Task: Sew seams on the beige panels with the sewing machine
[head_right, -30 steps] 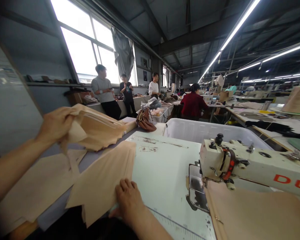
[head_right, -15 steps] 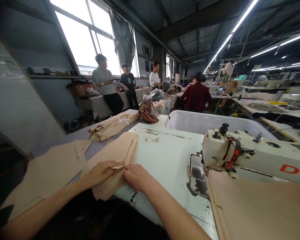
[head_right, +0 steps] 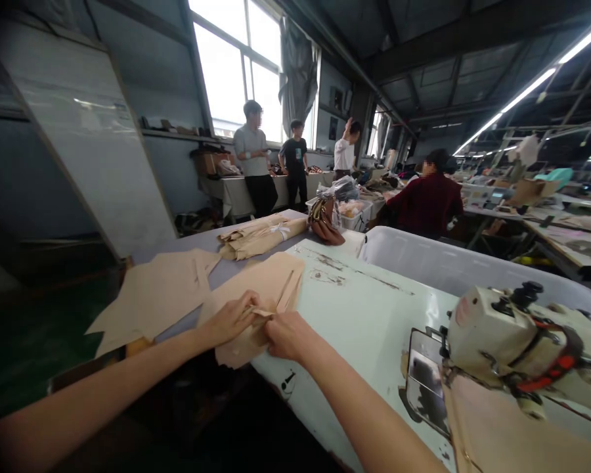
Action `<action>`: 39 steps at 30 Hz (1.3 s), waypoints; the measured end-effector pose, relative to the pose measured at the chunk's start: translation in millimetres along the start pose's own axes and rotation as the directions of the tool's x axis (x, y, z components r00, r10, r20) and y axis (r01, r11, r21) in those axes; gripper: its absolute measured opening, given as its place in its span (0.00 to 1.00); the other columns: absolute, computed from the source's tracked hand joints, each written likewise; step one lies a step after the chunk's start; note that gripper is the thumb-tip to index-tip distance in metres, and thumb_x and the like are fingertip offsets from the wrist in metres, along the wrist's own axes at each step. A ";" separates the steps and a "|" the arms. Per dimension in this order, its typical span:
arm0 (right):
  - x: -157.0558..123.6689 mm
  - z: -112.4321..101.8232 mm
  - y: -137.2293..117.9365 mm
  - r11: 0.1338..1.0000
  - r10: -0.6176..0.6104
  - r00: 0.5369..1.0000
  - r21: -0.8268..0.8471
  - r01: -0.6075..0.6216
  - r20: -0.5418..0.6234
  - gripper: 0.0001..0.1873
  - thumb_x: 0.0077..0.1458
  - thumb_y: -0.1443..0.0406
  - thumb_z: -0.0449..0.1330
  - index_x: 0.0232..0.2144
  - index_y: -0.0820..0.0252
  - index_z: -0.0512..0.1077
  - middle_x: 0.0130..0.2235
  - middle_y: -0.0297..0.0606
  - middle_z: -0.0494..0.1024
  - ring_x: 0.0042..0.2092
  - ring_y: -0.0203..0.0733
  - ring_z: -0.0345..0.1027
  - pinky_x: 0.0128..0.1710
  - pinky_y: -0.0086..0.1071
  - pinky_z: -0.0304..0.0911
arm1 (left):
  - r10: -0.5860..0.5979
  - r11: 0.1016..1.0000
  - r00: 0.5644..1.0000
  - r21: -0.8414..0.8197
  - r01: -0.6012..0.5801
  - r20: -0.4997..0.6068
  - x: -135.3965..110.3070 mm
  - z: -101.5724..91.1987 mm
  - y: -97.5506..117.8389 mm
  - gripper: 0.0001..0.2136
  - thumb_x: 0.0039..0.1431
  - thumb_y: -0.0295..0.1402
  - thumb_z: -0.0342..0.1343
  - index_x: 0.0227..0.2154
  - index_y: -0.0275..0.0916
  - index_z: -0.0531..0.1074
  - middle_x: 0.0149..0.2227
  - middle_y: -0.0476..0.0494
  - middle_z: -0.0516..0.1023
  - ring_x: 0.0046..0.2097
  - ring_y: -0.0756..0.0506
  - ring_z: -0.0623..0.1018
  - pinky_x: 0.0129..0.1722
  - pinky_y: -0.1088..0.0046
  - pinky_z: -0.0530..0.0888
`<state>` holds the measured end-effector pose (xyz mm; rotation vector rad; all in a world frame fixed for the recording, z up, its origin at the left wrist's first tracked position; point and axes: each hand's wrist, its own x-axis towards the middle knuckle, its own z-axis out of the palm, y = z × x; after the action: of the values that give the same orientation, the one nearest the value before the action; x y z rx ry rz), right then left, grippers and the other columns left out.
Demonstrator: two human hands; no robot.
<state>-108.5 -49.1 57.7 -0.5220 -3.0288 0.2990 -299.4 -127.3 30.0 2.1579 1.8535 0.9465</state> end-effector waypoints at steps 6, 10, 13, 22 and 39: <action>9.2 -8.2 15.3 0.999 -0.020 1.000 0.036 0.019 0.015 0.03 0.46 0.67 0.62 0.26 0.58 0.77 0.29 0.36 0.78 0.33 0.41 0.72 0.29 0.28 0.55 | 0.100 0.995 0.994 -0.005 -0.100 0.053 -10.1 -9.0 8.4 0.06 0.69 0.28 0.51 0.39 0.36 0.73 0.53 0.41 0.71 0.50 0.44 0.74 0.51 0.60 0.72; 17.3 -9.6 21.4 0.995 -0.010 0.998 0.098 0.005 0.054 0.04 0.44 0.68 0.62 0.26 0.58 0.78 0.27 0.33 0.77 0.31 0.38 0.70 0.28 0.26 0.54 | 0.069 0.997 0.993 0.026 -0.072 0.090 -18.5 -3.6 23.6 0.09 0.63 0.24 0.50 0.32 0.39 0.74 0.53 0.42 0.69 0.44 0.46 0.75 0.50 0.67 0.72; 22.1 -13.6 25.6 0.987 -0.015 0.995 0.162 -0.001 0.098 0.07 0.44 0.68 0.63 0.28 0.58 0.79 0.28 0.31 0.78 0.31 0.36 0.69 0.28 0.24 0.55 | -0.005 0.999 0.998 0.048 0.002 0.068 -21.7 6.9 32.4 0.02 0.57 0.32 0.61 0.32 0.41 0.75 0.52 0.42 0.69 0.43 0.44 0.75 0.48 0.64 0.73; 26.5 -14.5 31.7 0.959 -0.040 0.993 0.284 0.007 0.111 0.06 0.46 0.71 0.61 0.27 0.63 0.79 0.23 0.29 0.72 0.27 0.32 0.62 0.26 0.23 0.52 | -0.102 0.994 0.992 -0.019 0.104 0.077 -14.3 22.2 24.3 0.06 0.63 0.32 0.58 0.32 0.37 0.76 0.48 0.43 0.74 0.43 0.46 0.75 0.45 0.65 0.73; -1.7 -13.7 44.7 0.963 -0.084 0.989 0.266 0.049 0.121 0.09 0.47 0.74 0.63 0.33 0.61 0.78 0.35 0.32 0.78 0.36 0.36 0.71 0.37 0.24 0.62 | -0.128 0.990 0.981 -0.046 0.137 0.148 -10.1 22.8 20.7 0.07 0.67 0.33 0.56 0.35 0.35 0.74 0.45 0.43 0.75 0.44 0.45 0.76 0.46 0.61 0.74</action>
<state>-91.1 -5.9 62.2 -0.3930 -3.0518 0.7462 -270.1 -135.0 18.4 1.9855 1.8521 0.7832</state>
